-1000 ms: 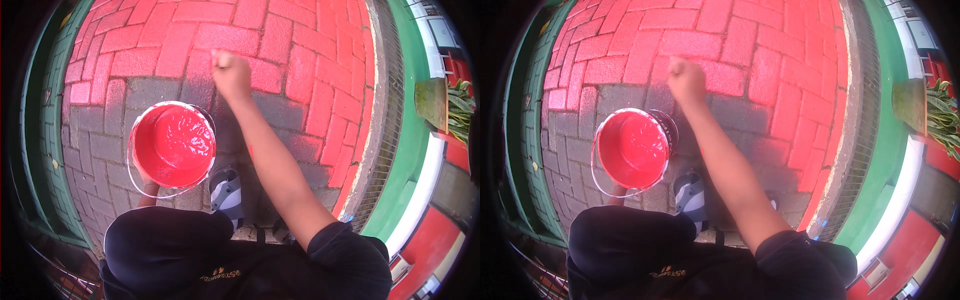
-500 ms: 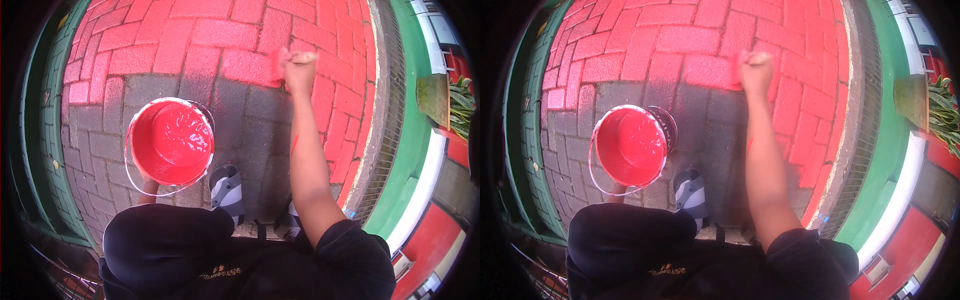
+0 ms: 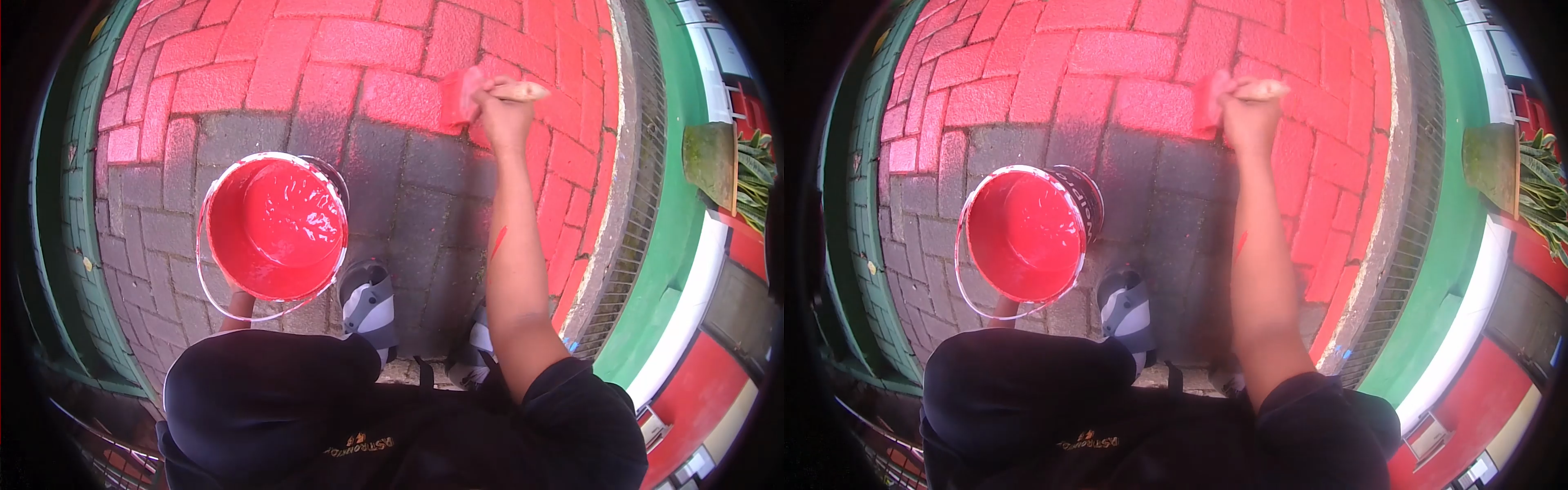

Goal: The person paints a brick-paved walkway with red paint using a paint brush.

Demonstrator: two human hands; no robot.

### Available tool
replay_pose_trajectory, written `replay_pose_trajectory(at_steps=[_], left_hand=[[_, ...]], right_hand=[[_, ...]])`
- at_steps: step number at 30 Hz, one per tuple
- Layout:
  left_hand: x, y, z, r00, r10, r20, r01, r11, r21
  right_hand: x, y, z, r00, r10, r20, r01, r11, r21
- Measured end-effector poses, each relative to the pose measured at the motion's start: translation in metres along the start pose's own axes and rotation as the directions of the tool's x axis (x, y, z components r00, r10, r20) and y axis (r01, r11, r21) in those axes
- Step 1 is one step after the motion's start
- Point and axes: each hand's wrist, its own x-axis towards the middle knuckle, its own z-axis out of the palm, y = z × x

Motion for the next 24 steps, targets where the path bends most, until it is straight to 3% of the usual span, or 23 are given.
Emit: replay_pose_trajectory(at_steps=[4,6,8,9,10,11,12,14,15,16,18,19,20,22,24], left_hand=[[0.000,0.004,0.007,1.000,0.003,-0.001,-0.003,1.000,-0.019],[-0.004,0.005,0.005,1.000,-0.002,0.002,0.002,1.000,-0.018],[-0.006,0.007,0.007,1.000,-0.001,0.007,0.001,1.000,-0.022],[-0.005,0.009,0.008,1.000,0.002,0.007,-0.002,1.000,-0.024],[-0.004,0.010,0.007,1.000,0.004,0.005,-0.004,1.000,-0.026],[-0.004,0.011,0.005,1.000,0.004,-0.002,-0.004,1.000,-0.028],[-0.005,0.010,0.003,1.000,0.001,-0.012,-0.002,1.000,-0.029],[-0.014,0.008,-0.003,1.000,-0.014,-0.022,0.014,1.000,-0.027],[-0.017,0.009,-0.003,1.000,-0.020,-0.022,0.019,0.999,-0.028],[-0.018,0.011,-0.002,1.000,-0.020,-0.020,0.019,0.999,-0.032],[-0.016,0.015,0.002,1.000,-0.013,-0.022,0.012,0.999,-0.042],[-0.015,0.017,0.002,1.000,-0.010,-0.026,0.009,0.999,-0.045],[-0.014,0.018,0.000,1.000,-0.009,-0.029,0.008,0.999,-0.045],[-0.013,0.019,-0.003,0.999,-0.011,-0.034,0.009,0.999,-0.044],[-0.014,0.018,-0.008,0.999,-0.017,-0.042,0.015,0.999,-0.043]], right_hand=[[0.009,0.012,-0.013,0.979,-0.118,-0.166,0.089,0.981,-0.173],[0.007,-0.004,-0.023,0.984,0.034,-0.173,-0.061,0.986,-0.158],[0.011,0.000,-0.016,0.989,-0.036,-0.145,0.026,0.997,-0.073],[0.015,0.001,-0.014,0.968,-0.240,0.068,0.250,0.936,-0.249],[0.020,0.002,-0.010,0.870,-0.385,0.309,0.481,0.799,-0.360],[0.028,0.009,-0.009,0.876,-0.428,0.222,0.478,0.710,-0.518],[0.035,-0.001,-0.009,0.872,-0.431,0.230,0.485,0.709,-0.511],[0.043,-0.027,-0.014,0.906,-0.305,0.293,0.410,0.803,-0.433],[0.054,-0.020,-0.011,0.856,-0.341,0.389,0.432,0.884,-0.178],[0.057,-0.018,-0.007,0.857,-0.340,0.388,0.433,0.883,-0.180],[0.059,-0.018,0.007,0.795,-0.201,0.573,0.297,0.952,-0.077],[0.056,-0.022,0.011,0.728,-0.259,0.635,0.389,0.918,-0.072],[0.060,-0.016,0.007,0.727,-0.261,0.635,0.389,0.919,-0.069],[0.078,0.001,-0.015,0.763,-0.109,0.637,0.411,0.842,-0.348],[0.092,-0.006,-0.029,0.749,-0.042,0.662,0.406,0.819,-0.407]])
